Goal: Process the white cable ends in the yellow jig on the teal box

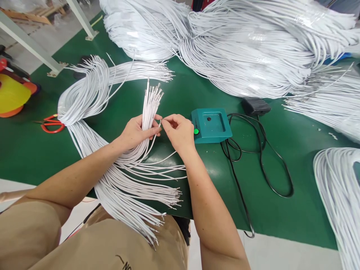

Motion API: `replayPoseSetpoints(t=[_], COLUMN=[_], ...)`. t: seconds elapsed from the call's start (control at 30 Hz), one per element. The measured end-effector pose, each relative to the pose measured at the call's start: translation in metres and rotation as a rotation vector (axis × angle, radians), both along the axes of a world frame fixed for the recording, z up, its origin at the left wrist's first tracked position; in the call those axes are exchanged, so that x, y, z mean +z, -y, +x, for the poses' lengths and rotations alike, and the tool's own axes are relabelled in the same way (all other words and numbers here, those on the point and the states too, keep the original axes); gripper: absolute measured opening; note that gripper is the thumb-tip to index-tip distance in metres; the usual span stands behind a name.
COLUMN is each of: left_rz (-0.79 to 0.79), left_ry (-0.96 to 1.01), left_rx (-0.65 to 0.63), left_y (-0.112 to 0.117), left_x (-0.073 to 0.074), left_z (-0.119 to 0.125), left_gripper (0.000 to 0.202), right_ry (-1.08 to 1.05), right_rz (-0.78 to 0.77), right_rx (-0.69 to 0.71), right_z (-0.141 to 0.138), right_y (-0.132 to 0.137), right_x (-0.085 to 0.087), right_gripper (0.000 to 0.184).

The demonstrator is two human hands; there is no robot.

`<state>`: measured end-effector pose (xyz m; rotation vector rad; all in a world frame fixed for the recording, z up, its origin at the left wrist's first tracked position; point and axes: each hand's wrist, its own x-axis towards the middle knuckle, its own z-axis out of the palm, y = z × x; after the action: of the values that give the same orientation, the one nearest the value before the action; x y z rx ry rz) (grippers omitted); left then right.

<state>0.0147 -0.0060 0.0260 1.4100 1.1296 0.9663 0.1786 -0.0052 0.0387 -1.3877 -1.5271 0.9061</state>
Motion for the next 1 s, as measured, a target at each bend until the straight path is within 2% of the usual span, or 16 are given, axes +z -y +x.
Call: replayPoseSetpoints(t=[0.1,0.17,0.3,0.4,0.5,0.6,0.73,0.8,0.9,1.0], left_rz=[-0.025,-0.045,-0.065,-0.059,-0.052,-0.070,-0.123,-0.133,-0.123,-0.102], left_ry=[0.026,0.058,0.072,0.043,0.009,0.006,0.085,0.117,0.146,0.159], left_rx=[0.013,0.019,0.035,0.042,0.044,0.038,0.043,0.041,0.020,-0.024], left_y=[-0.002,-0.003,-0.002,-0.001,0.000,-0.001,-0.002,-0.003,-0.003,-0.002], left_x=[0.000,-0.001,-0.001,0.000,0.001,0.002,0.003,0.002,0.001,0.000], left_z=[-0.001,-0.002,-0.001,0.000,0.001,0.000,-0.001,-0.001,-0.001,0.000], left_gripper=[0.037,0.039,0.040,0.038,0.037,0.036,0.040,0.041,0.043,0.042], right_ry=[0.227,0.311,0.160,0.045,0.029,0.041,0.127,0.152,0.035,-0.091], right_rz=[0.218,0.258,0.071,-0.040,-0.043,0.006,-0.009,-0.030,-0.064,-0.151], right_rx=[-0.003,0.023,0.001,-0.020,-0.015,-0.001,0.072,0.052,0.017,0.148], right_z=[0.001,0.003,0.005,0.003,0.000,0.001,0.008,0.011,0.012,0.011], right_y=[0.001,0.001,-0.002,-0.003,-0.002,-0.002,-0.003,-0.003,-0.004,-0.004], right_x=[-0.001,0.000,0.002,0.003,0.003,0.002,0.003,0.004,0.006,0.007], right_gripper=[0.011,0.011,0.010,0.017,0.020,0.013,0.011,0.011,0.018,0.027])
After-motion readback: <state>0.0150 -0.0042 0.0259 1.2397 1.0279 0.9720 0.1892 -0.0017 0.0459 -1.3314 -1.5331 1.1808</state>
